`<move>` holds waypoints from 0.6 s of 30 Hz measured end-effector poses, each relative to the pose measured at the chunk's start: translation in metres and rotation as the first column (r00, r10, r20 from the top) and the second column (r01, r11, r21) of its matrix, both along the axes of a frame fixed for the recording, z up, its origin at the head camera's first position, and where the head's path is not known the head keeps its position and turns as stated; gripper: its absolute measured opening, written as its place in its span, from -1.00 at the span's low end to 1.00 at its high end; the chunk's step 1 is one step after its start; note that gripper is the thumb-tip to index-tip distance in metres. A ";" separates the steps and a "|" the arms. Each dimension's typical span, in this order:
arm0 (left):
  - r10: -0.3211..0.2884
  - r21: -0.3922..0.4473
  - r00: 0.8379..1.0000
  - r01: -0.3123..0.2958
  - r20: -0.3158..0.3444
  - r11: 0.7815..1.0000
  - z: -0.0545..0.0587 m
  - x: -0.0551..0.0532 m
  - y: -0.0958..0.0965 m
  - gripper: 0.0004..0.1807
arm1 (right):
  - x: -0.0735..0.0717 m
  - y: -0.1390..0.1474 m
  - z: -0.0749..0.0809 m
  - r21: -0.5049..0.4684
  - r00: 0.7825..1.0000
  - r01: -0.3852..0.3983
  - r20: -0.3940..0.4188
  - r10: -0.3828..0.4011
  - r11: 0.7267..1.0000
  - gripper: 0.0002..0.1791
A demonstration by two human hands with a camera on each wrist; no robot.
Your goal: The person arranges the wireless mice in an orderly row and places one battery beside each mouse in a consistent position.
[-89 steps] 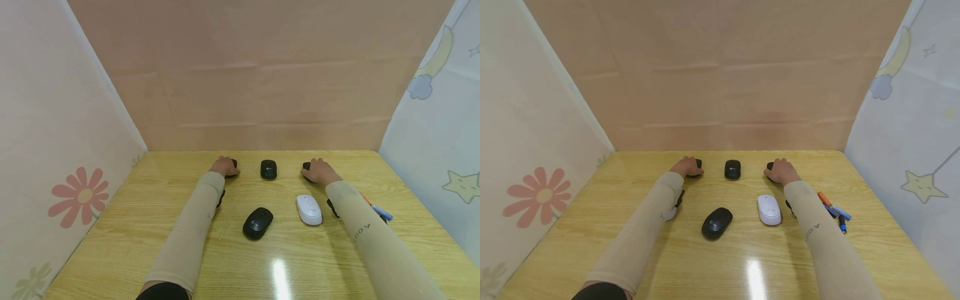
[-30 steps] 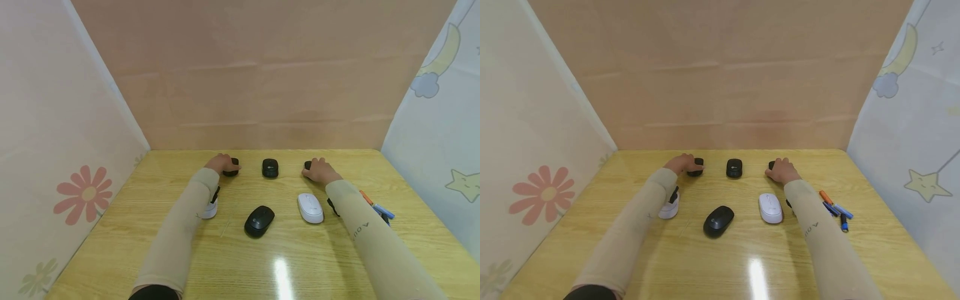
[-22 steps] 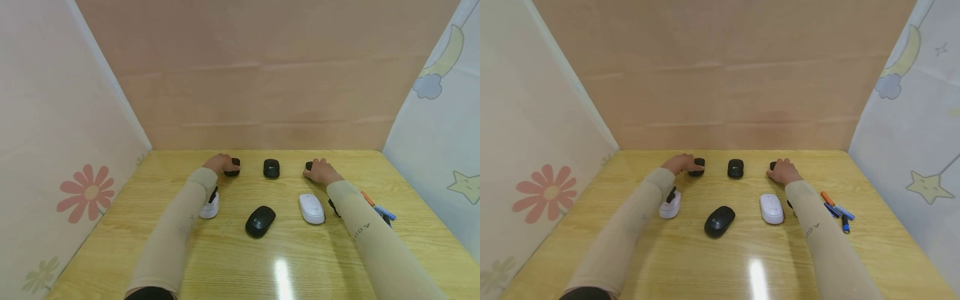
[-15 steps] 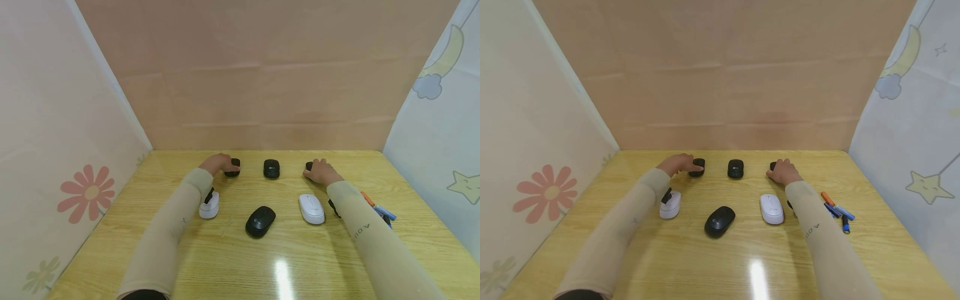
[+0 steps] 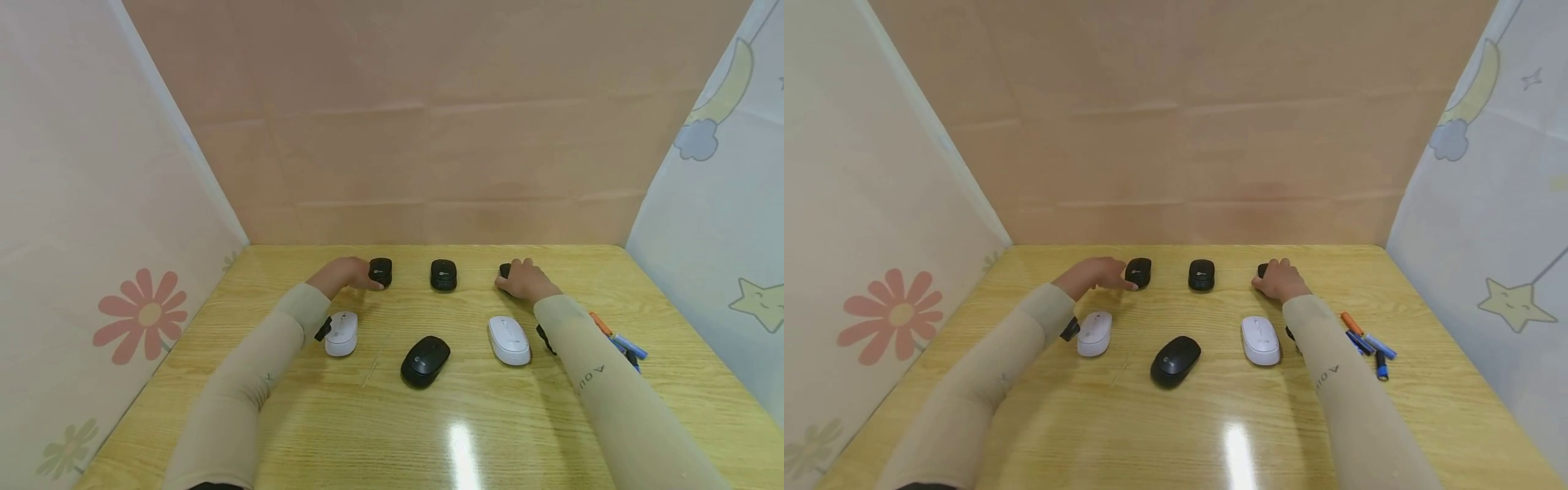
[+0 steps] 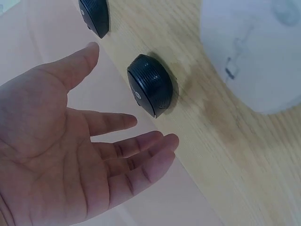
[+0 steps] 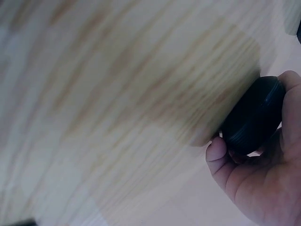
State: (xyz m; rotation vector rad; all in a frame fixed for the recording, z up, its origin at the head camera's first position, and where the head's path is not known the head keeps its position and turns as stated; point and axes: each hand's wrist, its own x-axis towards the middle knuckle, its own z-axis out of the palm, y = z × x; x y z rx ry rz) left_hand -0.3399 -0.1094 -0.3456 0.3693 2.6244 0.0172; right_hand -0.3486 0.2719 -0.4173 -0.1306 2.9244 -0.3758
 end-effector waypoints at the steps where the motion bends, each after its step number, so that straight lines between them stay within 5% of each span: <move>1: -0.005 0.000 1.000 0.005 -0.002 1.000 -0.001 0.001 -0.002 -0.18 | 0.000 0.000 0.000 0.001 1.000 0.001 0.002 -0.001 1.000 -0.24; 18: 0.015 -0.010 0.998 -0.016 -0.065 1.000 -0.021 0.037 -0.031 -0.20 | 0.001 -0.002 -0.002 0.018 1.000 -0.007 0.010 0.006 1.000 -0.18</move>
